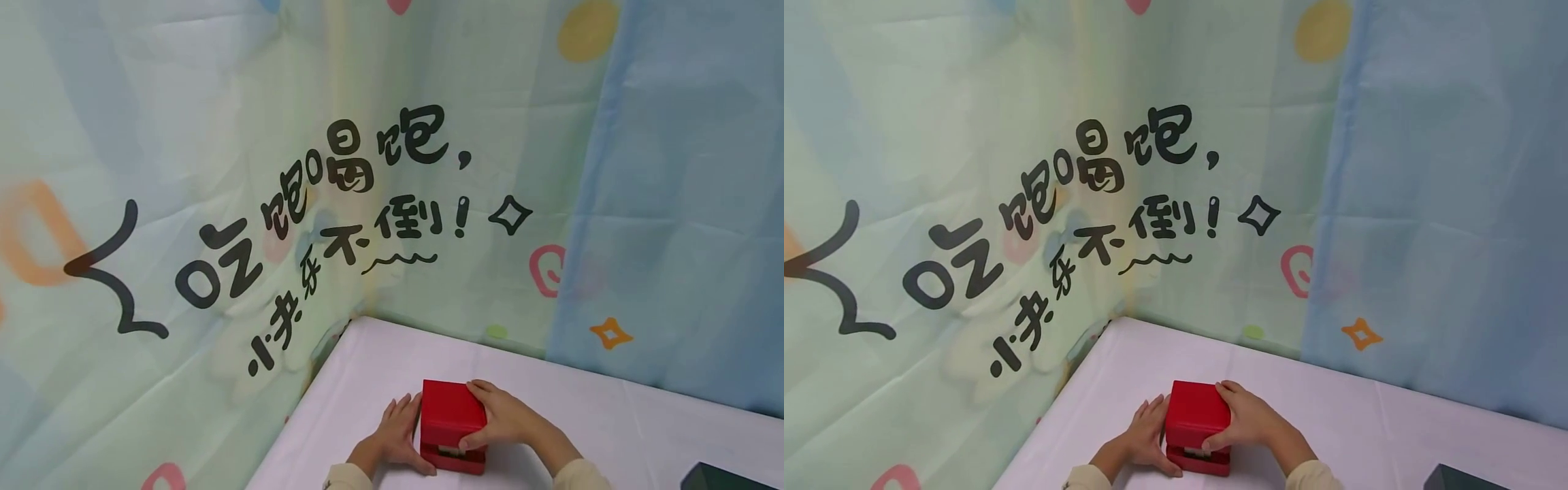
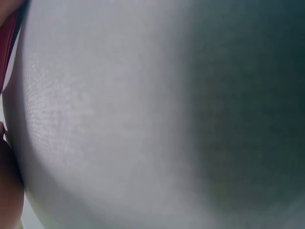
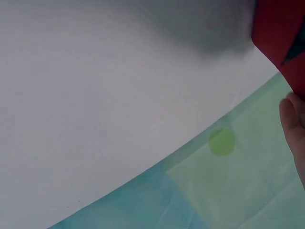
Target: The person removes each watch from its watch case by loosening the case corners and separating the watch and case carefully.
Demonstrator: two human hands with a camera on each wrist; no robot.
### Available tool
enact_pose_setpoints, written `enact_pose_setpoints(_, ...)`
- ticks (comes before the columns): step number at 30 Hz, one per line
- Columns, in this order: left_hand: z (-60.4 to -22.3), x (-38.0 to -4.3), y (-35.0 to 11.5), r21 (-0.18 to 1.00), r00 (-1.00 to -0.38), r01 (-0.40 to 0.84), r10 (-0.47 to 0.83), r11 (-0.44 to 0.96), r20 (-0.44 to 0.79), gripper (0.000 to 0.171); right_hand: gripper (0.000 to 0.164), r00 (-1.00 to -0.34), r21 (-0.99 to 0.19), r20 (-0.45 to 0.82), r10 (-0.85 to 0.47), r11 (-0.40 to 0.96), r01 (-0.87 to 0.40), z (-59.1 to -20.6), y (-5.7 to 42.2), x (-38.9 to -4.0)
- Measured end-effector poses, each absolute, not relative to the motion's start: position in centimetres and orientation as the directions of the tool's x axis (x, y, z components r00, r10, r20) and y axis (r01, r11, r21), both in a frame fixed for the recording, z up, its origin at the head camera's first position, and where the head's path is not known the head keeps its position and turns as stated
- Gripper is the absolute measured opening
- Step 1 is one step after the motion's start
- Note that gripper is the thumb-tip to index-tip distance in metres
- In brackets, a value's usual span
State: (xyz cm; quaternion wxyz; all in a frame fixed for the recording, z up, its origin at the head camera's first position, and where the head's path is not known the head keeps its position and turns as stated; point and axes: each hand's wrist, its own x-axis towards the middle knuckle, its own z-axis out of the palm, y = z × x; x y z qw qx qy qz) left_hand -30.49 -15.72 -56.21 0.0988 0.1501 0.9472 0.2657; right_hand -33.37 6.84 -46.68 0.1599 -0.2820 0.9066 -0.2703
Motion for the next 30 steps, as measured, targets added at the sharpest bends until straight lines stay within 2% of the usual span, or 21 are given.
enact_pose_setpoints(9, -56.1, -30.1, -15.8, 0.575, -0.937, 0.200, 0.327, 0.793, -0.125, 0.114, 0.092, -0.772, -0.614, -0.275, -0.573, 0.723, -0.317, -45.5, 6.7, -34.8)
enact_pose_setpoints(14, -56.3, -30.0, -15.7, 0.565, -0.936, 0.235, 0.341, 0.791, -0.087, 0.114, 0.089, -0.767, -0.599, -0.341, -0.544, 0.755, -0.269, -45.1, 6.8, -35.6)
enact_pose_setpoints(30, -55.7, -30.0, -15.6, 0.508, -0.936, 0.268, 0.347, 0.819, -0.066, 0.115, 0.082, -0.787, -0.692, -0.300, -0.539, 0.691, -0.209, -45.4, 7.0, -36.1)
